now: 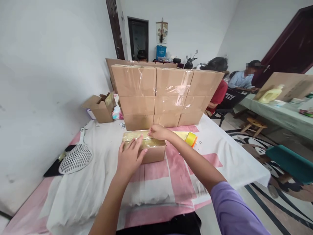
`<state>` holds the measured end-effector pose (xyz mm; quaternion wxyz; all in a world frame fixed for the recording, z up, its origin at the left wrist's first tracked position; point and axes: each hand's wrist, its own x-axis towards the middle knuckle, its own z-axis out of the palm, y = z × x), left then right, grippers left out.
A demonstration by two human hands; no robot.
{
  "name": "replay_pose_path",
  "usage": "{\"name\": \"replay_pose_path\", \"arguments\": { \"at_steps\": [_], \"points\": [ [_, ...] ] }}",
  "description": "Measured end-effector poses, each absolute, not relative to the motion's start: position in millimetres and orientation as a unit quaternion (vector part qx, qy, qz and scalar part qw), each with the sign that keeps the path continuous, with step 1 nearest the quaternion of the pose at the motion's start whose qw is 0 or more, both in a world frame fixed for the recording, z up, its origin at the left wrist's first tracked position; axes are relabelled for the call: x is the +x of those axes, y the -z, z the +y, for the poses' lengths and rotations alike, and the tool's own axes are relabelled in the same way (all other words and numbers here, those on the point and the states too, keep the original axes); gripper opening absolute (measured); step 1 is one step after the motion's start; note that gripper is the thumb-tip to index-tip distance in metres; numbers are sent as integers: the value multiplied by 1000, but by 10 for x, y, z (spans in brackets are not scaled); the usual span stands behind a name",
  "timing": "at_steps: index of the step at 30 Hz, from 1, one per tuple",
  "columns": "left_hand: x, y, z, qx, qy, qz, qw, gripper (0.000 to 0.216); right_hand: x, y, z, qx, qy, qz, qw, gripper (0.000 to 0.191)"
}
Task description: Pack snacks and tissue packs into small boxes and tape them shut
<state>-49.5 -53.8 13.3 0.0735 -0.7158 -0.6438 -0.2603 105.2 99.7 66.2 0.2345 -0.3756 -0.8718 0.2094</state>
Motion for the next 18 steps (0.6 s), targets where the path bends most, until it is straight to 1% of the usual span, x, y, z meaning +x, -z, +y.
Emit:
{"name": "replay_pose_path", "arguments": {
  "at_steps": [3, 5, 7, 9, 13, 14, 15, 18],
  "points": [
    [-438, -100, -590, -719, 243, -644, 96, 49, 1068, -605, 967, -376, -208, -879, 207, 17],
    [-405, -99, -610, -718, 231, -648, 109, 44, 1104, -608, 916, -387, -198, -885, 169, 13],
    [-389, -96, -614, -717, 225, -649, 114, 41, 1128, -624, 875, -410, -180, -885, 128, 15],
    [-386, -90, -614, -716, 226, -650, 116, 41, 1127, -639, 860, -446, -150, -875, 111, 25],
    [-366, -156, -629, -713, 220, -658, 106, 39, 1110, -669, 942, -537, -95, -830, 119, 64],
    [-350, -202, -627, -712, 215, -662, 98, 39, 1134, -685, 993, -559, -80, -816, 128, 66],
    [-329, -255, -616, -710, 209, -667, 90, 40, 1186, -703, 1054, -578, -63, -802, 140, 63],
    [-252, -403, -522, -713, 197, -668, 76, 50, 1553, -748, 1266, -622, -13, -763, 174, 37]
  ]
}}
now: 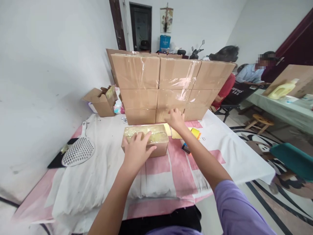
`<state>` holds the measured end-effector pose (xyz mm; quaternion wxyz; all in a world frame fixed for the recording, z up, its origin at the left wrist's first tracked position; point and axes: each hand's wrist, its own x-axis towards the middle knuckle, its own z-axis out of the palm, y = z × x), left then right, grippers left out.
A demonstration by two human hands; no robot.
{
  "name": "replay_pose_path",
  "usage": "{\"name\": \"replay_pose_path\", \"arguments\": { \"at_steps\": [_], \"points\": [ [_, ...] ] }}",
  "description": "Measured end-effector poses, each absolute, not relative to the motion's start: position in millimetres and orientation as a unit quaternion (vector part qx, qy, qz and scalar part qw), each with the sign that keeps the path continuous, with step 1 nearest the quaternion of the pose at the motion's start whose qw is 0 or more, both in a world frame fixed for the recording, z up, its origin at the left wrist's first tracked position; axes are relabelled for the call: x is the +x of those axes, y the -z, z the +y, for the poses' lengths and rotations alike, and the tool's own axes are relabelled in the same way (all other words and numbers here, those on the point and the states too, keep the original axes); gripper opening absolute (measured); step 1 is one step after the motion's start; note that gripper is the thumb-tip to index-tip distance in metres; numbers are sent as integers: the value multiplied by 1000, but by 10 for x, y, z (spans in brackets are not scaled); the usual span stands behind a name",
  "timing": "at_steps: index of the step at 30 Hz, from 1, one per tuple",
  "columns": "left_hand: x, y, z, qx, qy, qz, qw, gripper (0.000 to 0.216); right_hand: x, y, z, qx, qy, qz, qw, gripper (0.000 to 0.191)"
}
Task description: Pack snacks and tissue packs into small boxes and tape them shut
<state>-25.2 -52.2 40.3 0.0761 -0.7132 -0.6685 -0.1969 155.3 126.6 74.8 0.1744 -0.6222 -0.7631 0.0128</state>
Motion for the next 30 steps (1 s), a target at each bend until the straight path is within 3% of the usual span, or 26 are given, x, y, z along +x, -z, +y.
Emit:
{"name": "replay_pose_path", "arguments": {
  "at_steps": [3, 6, 10, 15, 20, 26, 30],
  "points": [
    [-218, -405, -376, -758, 193, -618, 75, 51, 2205, -700, 1371, -682, 9, -711, 172, 29],
    [-302, -246, -301, -793, 201, -570, 74, 43, 2870, -516, 1267, -740, -12, -656, 151, 50],
    [-595, -32, -436, -802, 234, -537, 116, 45, 3299, -210, 973, -754, -144, -627, 132, 74],
    [-974, -30, -824, -820, 223, -512, 124, 50, 3061, -22, 702, -721, -150, -651, 184, 66],
    [-1067, -82, -1044, -822, 208, -513, 133, 54, 2822, 54, 670, -734, -118, -635, 210, 71],
    [-1019, -50, -992, -805, 220, -532, 145, 55, 3375, 39, 968, -710, -75, -637, 291, 73],
    [-1003, -30, -977, -795, 233, -537, 158, 55, 3741, 22, 1212, -743, -61, -626, 228, 77]
  ]
}}
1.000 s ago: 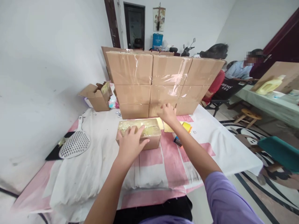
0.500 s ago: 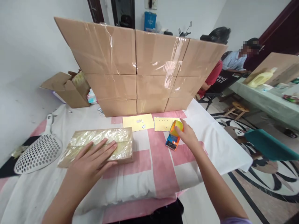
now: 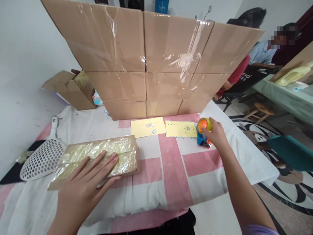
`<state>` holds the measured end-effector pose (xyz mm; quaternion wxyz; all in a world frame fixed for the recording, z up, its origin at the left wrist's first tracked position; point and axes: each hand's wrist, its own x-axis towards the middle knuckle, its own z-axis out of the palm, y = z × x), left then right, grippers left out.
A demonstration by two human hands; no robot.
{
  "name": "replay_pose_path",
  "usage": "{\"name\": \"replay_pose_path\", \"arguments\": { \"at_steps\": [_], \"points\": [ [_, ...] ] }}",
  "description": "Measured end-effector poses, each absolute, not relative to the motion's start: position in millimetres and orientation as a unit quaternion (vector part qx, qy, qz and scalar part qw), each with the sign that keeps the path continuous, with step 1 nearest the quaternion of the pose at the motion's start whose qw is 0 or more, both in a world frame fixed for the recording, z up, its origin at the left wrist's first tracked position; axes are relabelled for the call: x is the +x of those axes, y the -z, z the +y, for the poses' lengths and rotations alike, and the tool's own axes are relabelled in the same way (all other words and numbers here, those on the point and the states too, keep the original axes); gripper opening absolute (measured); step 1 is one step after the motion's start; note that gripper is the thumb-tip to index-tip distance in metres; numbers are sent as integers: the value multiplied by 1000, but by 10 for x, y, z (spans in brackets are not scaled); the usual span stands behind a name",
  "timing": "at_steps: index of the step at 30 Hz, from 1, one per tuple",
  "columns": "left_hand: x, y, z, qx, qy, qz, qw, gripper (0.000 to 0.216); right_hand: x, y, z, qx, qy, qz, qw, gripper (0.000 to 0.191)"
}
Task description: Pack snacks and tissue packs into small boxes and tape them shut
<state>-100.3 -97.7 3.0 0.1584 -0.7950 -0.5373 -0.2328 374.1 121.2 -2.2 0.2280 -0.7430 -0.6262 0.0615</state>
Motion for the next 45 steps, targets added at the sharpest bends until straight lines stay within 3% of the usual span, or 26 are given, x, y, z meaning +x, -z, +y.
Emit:
{"name": "replay_pose_path", "arguments": {
  "at_steps": [3, 5, 8, 11, 14, 18, 21, 26, 34, 45],
  "points": [
    [-1002, -13, -992, -796, 232, -537, 156, 58, 3724, -2, 1276, -758, -63, -627, 168, 76],
    [-1001, -3, -1000, -795, 234, -538, 154, 61, 3542, -40, 1266, -765, 3, -624, 161, 76],
    [-999, 3, -999, -792, 242, -538, 155, 63, 3043, -68, 1268, -694, 71, -696, 169, 60],
    [-997, 4, -991, -790, 243, -542, 154, 63, 2393, 28, 1387, -550, -52, -820, 151, 40],
    [-989, 2, -989, -789, 237, -546, 154, 63, 1784, 219, 1595, -489, -139, -852, 125, 34],
    [-974, 0, -991, -785, 234, -552, 156, 63, 1310, 456, 1783, -516, -137, -843, 63, 21],
    [-968, 0, -991, -785, 226, -554, 160, 62, 1228, 560, 1792, -513, -145, -842, 90, 11],
    [-948, -16, -981, -778, 221, -562, 173, 64, 1325, 575, 1841, -477, -167, -852, 135, 21],
    [-913, -24, -946, -773, 225, -564, 184, 66, 1628, 451, 1941, -461, -212, -858, 79, 32],
    [-905, -3, -963, -769, 230, -568, 183, 68, 1624, 311, 1687, -430, -231, -873, 0, 18]
  ]
}}
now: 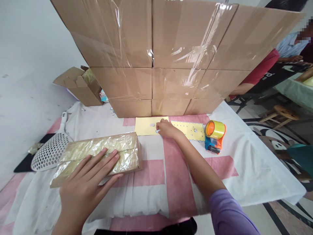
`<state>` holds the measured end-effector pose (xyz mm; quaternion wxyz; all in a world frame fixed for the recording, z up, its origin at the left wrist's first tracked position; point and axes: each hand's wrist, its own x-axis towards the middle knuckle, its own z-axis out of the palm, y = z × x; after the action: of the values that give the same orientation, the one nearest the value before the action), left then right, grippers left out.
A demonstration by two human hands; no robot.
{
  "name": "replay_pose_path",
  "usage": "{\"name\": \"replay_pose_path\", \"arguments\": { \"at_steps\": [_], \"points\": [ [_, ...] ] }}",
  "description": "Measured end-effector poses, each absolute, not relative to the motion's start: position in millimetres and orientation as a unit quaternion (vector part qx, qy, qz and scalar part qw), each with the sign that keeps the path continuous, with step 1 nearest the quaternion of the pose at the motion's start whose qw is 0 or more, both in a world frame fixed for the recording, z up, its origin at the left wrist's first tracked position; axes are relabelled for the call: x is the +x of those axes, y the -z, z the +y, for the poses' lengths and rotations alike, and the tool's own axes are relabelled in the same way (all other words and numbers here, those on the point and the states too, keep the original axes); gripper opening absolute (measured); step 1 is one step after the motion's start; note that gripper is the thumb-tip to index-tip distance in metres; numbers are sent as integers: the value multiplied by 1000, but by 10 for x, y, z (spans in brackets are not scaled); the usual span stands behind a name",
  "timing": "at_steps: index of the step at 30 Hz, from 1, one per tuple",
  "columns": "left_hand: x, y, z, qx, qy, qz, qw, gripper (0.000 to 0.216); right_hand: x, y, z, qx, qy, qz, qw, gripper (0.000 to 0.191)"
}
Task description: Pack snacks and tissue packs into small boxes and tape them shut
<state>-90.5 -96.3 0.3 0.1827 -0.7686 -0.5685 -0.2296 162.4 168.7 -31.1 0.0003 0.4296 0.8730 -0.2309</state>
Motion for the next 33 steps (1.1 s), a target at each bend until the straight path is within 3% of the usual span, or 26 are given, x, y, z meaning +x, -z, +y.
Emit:
{"name": "replay_pose_path", "arguments": {
  "at_steps": [9, 14, 33],
  "points": [
    [-904, 6, -972, -767, 237, -565, 192, 67, 1622, 325, 1631, 443, 257, 859, 5, 19],
    [-880, -2, -980, -765, 238, -571, 182, 66, 1631, 354, 1637, 447, 292, 845, -4, 36],
    [-884, 18, -954, -763, 261, -553, 208, 60, 1664, 388, 1674, 407, 285, 868, 11, 23]
  ]
}}
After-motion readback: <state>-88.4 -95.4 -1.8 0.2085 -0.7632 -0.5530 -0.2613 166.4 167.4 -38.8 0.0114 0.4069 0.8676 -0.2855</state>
